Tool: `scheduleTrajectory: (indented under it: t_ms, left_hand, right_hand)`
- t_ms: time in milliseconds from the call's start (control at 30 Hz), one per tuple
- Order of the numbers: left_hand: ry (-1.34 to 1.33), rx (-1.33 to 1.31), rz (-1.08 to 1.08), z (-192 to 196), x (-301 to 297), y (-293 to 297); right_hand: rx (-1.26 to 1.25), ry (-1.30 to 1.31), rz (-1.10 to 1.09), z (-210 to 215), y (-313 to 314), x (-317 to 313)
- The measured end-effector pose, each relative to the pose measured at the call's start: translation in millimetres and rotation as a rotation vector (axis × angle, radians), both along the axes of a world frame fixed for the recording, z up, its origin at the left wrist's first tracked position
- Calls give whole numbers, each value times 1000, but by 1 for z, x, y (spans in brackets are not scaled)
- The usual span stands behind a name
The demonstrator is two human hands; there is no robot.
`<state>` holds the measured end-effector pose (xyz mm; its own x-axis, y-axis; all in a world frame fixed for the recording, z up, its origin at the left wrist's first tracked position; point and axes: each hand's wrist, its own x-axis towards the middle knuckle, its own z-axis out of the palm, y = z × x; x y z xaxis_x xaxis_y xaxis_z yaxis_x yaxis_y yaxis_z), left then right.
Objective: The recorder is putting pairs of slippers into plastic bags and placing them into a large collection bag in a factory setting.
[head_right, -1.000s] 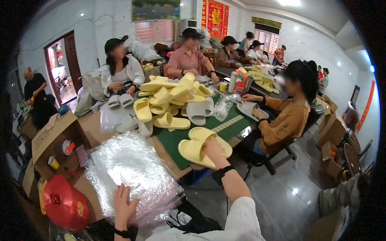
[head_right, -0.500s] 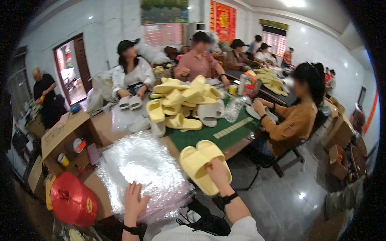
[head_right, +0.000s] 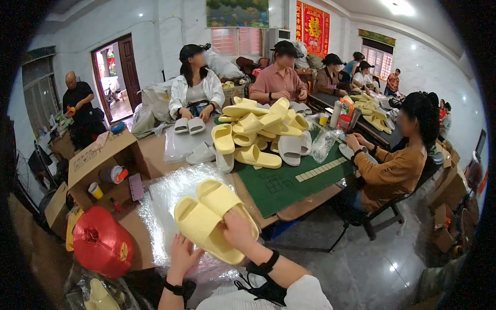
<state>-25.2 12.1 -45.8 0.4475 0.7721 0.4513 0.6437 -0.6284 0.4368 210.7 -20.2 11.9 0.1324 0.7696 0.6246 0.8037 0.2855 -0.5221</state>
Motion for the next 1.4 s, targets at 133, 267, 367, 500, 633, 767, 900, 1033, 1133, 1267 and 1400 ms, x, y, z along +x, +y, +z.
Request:
scheduleTrajectory:
  t_ms: [133, 267, 367, 500, 633, 767, 900, 1033, 1133, 1267, 1400]
  left_hand:
    - [23, -3, -12, -9, 2, 4]
    - [20, 9, -5, -4, 1, 0]
    - [23, 11, -5, -9, -2, 2]
    - [-5, -15, 11, -9, 0, 1]
    - [-6, 17, 31, -13, -1, 2]
    - [-23, 18, 13, -13, -2, 1]
    - [-11, -15, 17, -3, 1, -2]
    - [4, 4, 35, -15, -2, 3]
    - [5, 24, 32, -17, -3, 2]
    - [-1, 20, 39, -15, -1, -1]
    - [-19, 38, 39, -13, -1, -4]
  right_hand:
    - [-170, -164, 73, -50, 24, -13]
    - [-199, -217, 62, -61, 27, -16]
    - [-166, -183, 67, -59, 26, -18]
    - [-178, -158, 62, -58, 26, -18]
    - [-189, -144, 56, -56, 24, -19]
    - [-165, -147, 53, -58, 25, -20]
    - [-164, -152, 47, -58, 25, -19]
    - [-133, -167, 39, -56, 24, -20]
    - [-144, -174, 37, -55, 25, -20]
    - [-146, -164, 40, -55, 22, -21]
    - [-145, -174, 28, -58, 22, -21]
